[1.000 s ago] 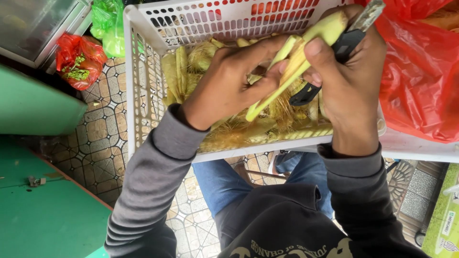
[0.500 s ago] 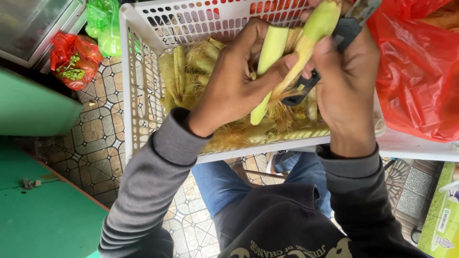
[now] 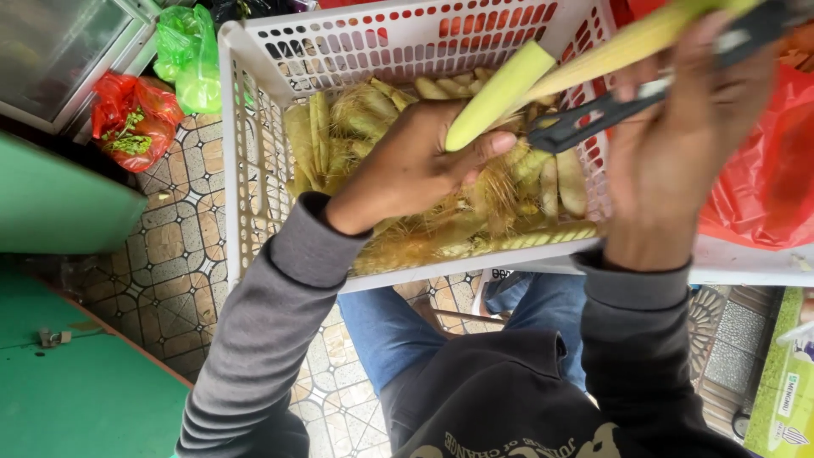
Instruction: Peeling the husks and silk off baby corn cobs and trimming the ends with a knife.
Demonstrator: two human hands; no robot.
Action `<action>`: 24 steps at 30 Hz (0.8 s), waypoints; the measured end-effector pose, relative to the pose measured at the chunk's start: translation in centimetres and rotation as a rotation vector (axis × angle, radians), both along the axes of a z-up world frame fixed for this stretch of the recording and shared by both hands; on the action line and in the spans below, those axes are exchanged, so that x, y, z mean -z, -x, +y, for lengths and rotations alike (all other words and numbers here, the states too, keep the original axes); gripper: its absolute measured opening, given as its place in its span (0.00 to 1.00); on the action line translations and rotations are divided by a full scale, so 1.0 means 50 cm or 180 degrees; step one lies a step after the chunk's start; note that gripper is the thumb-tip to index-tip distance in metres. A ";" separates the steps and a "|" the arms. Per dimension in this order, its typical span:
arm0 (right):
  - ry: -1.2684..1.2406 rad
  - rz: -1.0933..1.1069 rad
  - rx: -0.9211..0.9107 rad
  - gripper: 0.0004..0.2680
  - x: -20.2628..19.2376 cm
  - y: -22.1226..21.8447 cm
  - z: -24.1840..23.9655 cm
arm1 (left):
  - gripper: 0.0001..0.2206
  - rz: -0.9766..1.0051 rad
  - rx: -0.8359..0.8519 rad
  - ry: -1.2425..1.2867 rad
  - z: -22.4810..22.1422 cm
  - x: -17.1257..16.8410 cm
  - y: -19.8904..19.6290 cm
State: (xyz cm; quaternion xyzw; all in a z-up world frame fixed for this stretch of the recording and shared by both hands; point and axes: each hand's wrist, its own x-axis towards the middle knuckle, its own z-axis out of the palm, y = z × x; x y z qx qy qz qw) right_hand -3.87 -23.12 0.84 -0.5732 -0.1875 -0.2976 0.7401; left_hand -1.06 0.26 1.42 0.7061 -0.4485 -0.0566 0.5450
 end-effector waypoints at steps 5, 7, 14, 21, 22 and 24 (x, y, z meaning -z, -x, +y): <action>-0.0876 0.0179 0.0487 0.07 -0.011 0.030 -0.101 | 0.17 -0.0472 -0.0371 -0.0200 0.014 0.013 -0.017; -0.1152 0.0348 0.0745 0.08 -0.036 0.070 -0.124 | 0.15 -0.0655 -0.0567 -0.0276 0.016 0.007 -0.022; -0.0627 0.0537 0.0382 0.09 -0.044 0.143 -0.070 | 0.14 0.0258 -0.0366 0.0824 -0.038 0.026 0.006; -0.0363 0.0671 -0.0059 0.10 -0.031 0.126 0.015 | 0.11 -0.0814 -0.0588 0.0915 -0.049 0.014 0.027; -0.0363 0.0670 -0.0077 0.10 -0.030 0.127 0.015 | 0.11 -0.0819 -0.0605 0.0912 -0.042 0.012 0.028; -0.0534 0.0672 -0.0182 0.07 -0.028 0.130 0.015 | 0.08 -0.0643 -0.0388 0.0855 -0.031 0.011 0.028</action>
